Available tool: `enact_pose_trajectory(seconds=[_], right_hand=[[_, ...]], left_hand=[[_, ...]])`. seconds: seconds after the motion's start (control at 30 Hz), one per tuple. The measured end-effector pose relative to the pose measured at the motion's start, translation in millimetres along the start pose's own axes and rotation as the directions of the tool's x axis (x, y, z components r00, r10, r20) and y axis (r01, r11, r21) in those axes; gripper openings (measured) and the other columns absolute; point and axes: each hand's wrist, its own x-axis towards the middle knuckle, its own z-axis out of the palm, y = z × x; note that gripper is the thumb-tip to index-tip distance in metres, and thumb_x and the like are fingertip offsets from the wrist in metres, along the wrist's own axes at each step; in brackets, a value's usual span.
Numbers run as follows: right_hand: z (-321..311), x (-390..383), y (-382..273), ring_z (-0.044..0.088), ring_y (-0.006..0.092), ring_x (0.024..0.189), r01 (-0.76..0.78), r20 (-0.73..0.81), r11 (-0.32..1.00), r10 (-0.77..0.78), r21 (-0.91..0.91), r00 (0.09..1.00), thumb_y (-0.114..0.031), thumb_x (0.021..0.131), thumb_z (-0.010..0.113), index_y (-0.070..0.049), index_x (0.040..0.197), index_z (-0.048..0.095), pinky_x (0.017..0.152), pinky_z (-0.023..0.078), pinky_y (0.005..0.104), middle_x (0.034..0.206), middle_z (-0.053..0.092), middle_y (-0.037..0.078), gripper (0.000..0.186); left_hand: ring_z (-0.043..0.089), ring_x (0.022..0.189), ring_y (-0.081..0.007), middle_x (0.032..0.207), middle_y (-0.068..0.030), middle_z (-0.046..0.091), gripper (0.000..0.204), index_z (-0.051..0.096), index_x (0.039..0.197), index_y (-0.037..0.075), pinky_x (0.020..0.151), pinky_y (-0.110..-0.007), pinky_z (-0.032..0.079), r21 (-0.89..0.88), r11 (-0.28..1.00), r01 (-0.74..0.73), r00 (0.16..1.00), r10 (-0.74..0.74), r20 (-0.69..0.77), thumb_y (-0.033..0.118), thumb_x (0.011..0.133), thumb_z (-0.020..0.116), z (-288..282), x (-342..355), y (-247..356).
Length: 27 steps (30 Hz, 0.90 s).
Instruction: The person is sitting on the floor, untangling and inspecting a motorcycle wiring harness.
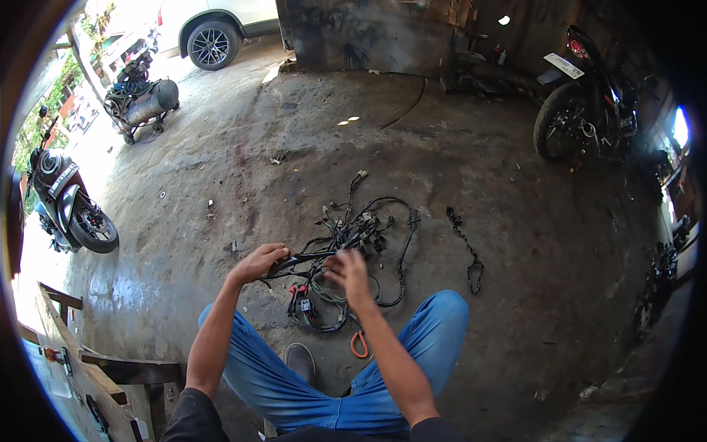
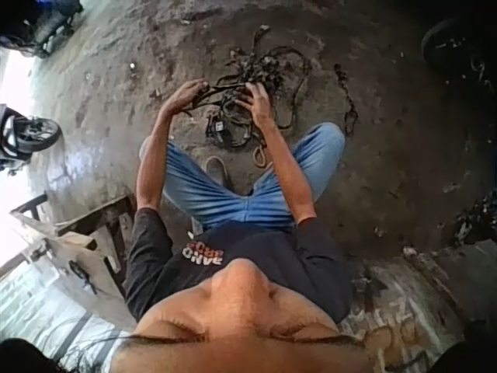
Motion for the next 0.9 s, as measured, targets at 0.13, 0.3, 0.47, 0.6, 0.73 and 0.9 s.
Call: enact_pose_trajectory(seconds=[0.13,0.3,0.47,0.6,0.73,0.9], right_hand=[[30,-14,42,0.067,0.0217,0.106,-0.197,0.233,0.972,0.164,0.126,0.959,-0.028,0.102,0.062,-0.008,0.118,0.053,0.088,0.058,0.0417,0.111,0.064,0.008,0.027],[28,-12,49,0.069,0.0226,0.095,-0.160,0.211,0.985,0.142,0.070,0.967,-0.025,0.102,0.062,-0.005,0.115,0.052,0.082,0.061,0.0427,0.106,0.065,0.007,0.026],[28,-17,45,0.067,0.0198,0.072,-0.164,-0.017,0.973,0.169,0.163,0.986,-0.025,0.101,0.061,-0.006,0.115,0.052,0.063,0.058,0.0332,0.095,0.063,0.006,0.024],[14,-9,42,0.062,0.0182,0.064,-0.144,-0.051,0.987,0.148,0.068,0.988,-0.020,0.099,0.056,-0.005,0.109,0.054,0.057,0.053,0.0344,0.086,0.060,0.006,0.018],[5,-11,41,0.056,0.0171,0.060,-0.128,0.029,0.975,0.124,0.180,0.992,-0.014,0.101,0.052,-0.003,0.106,0.055,0.056,0.048,0.0335,0.074,0.054,0.005,0.013],[-17,-55,-23,0.048,0.0135,0.058,-0.205,0.222,0.944,0.148,0.260,0.964,-0.011,0.101,0.054,0.000,0.111,0.055,0.056,0.043,0.0294,0.072,0.050,0.004,0.015]], left_hand=[[0.057,0.090,-0.0118,0.098,-0.0038,0.065,0.034,0.064,0.119,-0.001,0.082,-0.030,0.047,0.024,0.998,-0.063,0.988,0.059,0.140,0.026,0.100,0.058,24,12,1],[0.062,0.091,-0.0171,0.102,-0.0110,0.067,0.034,0.062,0.118,0.000,0.081,-0.034,0.051,-0.007,0.990,-0.144,0.986,0.144,0.082,0.023,0.093,0.065,39,16,-7],[0.069,0.090,-0.0365,0.096,-0.0209,0.072,0.035,0.067,0.114,0.004,0.079,-0.044,0.053,0.347,0.911,-0.224,0.972,0.232,0.020,0.029,0.090,0.070,51,20,-4],[0.069,0.086,-0.0409,0.087,-0.0220,0.072,0.041,0.072,0.110,0.008,0.075,-0.047,0.053,0.524,0.841,-0.135,0.974,0.209,-0.084,0.043,0.089,0.071,59,18,9],[0.069,0.083,-0.0391,0.084,-0.0187,0.072,0.049,0.073,0.099,0.009,0.070,-0.048,0.051,0.559,0.829,0.001,0.943,0.185,-0.277,0.056,0.087,0.071,50,22,28],[0.067,0.082,-0.0417,0.080,-0.0190,0.070,0.052,0.070,0.094,0.004,0.070,-0.049,0.050,0.493,0.848,0.197,0.779,0.170,-0.604,0.056,0.090,0.068,2,29,-2]])
